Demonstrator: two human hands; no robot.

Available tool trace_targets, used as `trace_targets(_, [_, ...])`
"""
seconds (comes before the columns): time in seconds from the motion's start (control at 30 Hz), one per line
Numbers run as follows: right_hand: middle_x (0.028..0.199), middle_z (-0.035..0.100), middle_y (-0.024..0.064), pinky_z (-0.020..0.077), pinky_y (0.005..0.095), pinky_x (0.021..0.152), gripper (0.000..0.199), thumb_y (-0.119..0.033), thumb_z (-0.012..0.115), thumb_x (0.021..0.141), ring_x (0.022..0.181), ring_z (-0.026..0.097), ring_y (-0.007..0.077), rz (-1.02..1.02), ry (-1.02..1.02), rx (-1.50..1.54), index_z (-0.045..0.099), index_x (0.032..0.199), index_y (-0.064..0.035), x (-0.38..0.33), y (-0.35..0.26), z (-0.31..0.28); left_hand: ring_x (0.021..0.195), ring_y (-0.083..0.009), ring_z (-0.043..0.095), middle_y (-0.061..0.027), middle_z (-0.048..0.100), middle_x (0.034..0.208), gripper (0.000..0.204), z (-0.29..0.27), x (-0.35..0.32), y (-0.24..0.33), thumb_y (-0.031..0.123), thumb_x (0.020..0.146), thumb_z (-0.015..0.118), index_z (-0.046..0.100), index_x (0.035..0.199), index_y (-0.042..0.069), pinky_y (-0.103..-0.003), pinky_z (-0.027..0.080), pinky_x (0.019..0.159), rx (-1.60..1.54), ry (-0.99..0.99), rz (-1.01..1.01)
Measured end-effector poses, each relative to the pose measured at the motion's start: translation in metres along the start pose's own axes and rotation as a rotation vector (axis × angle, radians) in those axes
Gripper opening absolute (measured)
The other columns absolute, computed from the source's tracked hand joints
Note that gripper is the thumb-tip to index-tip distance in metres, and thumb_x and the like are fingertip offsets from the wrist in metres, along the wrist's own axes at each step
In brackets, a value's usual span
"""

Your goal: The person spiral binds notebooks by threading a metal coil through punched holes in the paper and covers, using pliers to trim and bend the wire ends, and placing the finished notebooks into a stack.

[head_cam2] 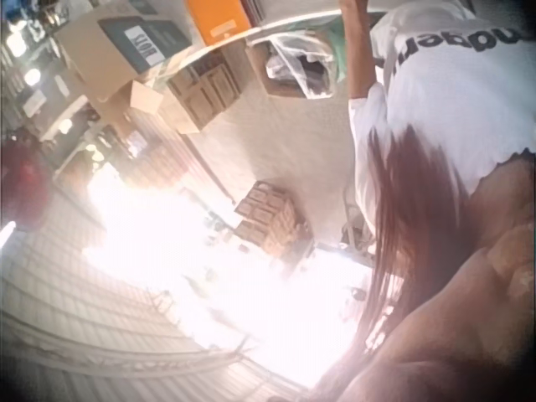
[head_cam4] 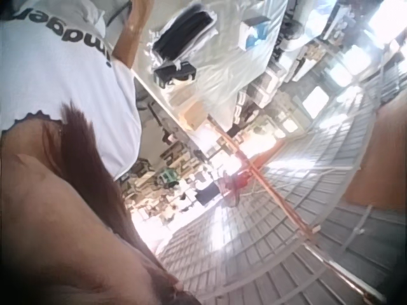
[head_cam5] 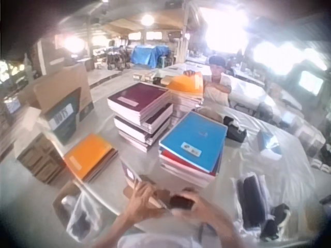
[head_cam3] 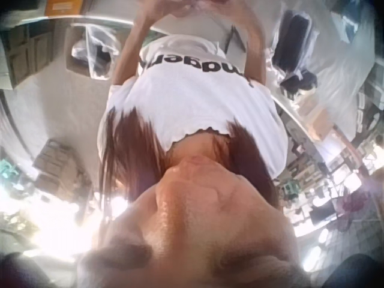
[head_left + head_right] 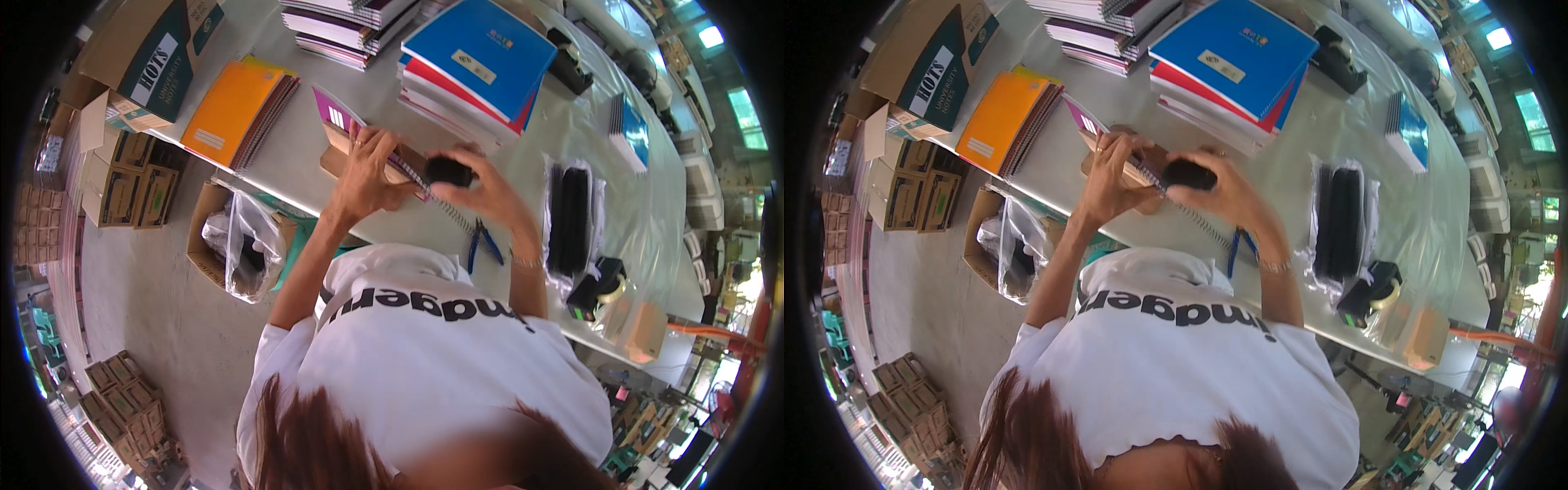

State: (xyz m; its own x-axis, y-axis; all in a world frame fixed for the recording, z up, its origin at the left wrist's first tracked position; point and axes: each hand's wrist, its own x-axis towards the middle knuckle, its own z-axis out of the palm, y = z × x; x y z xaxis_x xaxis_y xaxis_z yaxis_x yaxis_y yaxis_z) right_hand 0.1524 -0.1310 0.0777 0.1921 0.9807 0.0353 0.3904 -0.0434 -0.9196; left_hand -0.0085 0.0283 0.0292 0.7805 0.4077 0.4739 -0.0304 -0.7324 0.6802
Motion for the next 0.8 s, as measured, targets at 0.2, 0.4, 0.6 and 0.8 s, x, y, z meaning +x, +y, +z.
trace_targets(0.2, [0.113, 0.054, 0.0070, 0.0415, 0.0319, 0.096, 0.045, -0.021, 0.077, 0.078, 0.110, 0.051, 0.0177, 0.110, 0.038, -0.044, 0.062, 0.118, -0.0048, 0.025, 0.008, 0.005, 0.110, -0.0325, 0.052, -0.0096, 0.060, 0.106, 0.079, 0.001, 0.005, -0.005, 0.021, 0.053, 0.088, 0.054, 0.123, 0.009, -0.043, 0.036, 0.102, -0.009, 0.027, -0.020])
trace_targets(0.4, [0.114, 0.056, 0.0086, 0.0449, 0.0310, 0.092, 0.050, -0.025, 0.078, 0.078, 0.107, 0.054, 0.0177, 0.109, 0.146, -0.004, 0.061, 0.120, -0.0046, 0.020, 0.030, 0.013, 0.109, -0.0283, 0.052, -0.0069, 0.058, 0.105, 0.087, -0.005, 0.003, 0.004, 0.024, 0.055, 0.090, 0.049, 0.131, 0.014, -0.048, 0.031, 0.104, 0.095, -0.035, -0.050])
trace_targets(0.6, [0.116, 0.059, 0.0102, 0.0445, 0.0309, 0.092, 0.049, -0.030, 0.074, 0.083, 0.110, 0.053, 0.0186, 0.176, 0.071, 0.038, 0.059, 0.122, -0.0042, 0.016, 0.010, 0.010, 0.119, -0.0288, 0.049, -0.0058, 0.056, 0.117, 0.087, -0.006, 0.000, -0.001, 0.024, 0.055, 0.089, 0.048, 0.132, 0.017, -0.048, 0.027, 0.108, 0.103, 0.026, -0.048])
trace_targets(0.8, [0.122, 0.058, 0.0106, 0.0435, 0.0305, 0.093, 0.050, -0.035, 0.069, 0.086, 0.112, 0.052, 0.0175, 0.036, 0.040, 0.069, 0.058, 0.124, -0.0043, 0.026, 0.031, 0.008, 0.125, -0.0296, 0.042, -0.0085, 0.048, 0.124, 0.081, -0.013, 0.002, -0.016, 0.031, 0.053, 0.089, 0.053, 0.125, 0.018, -0.050, 0.023, 0.109, 0.288, 0.144, -0.039])
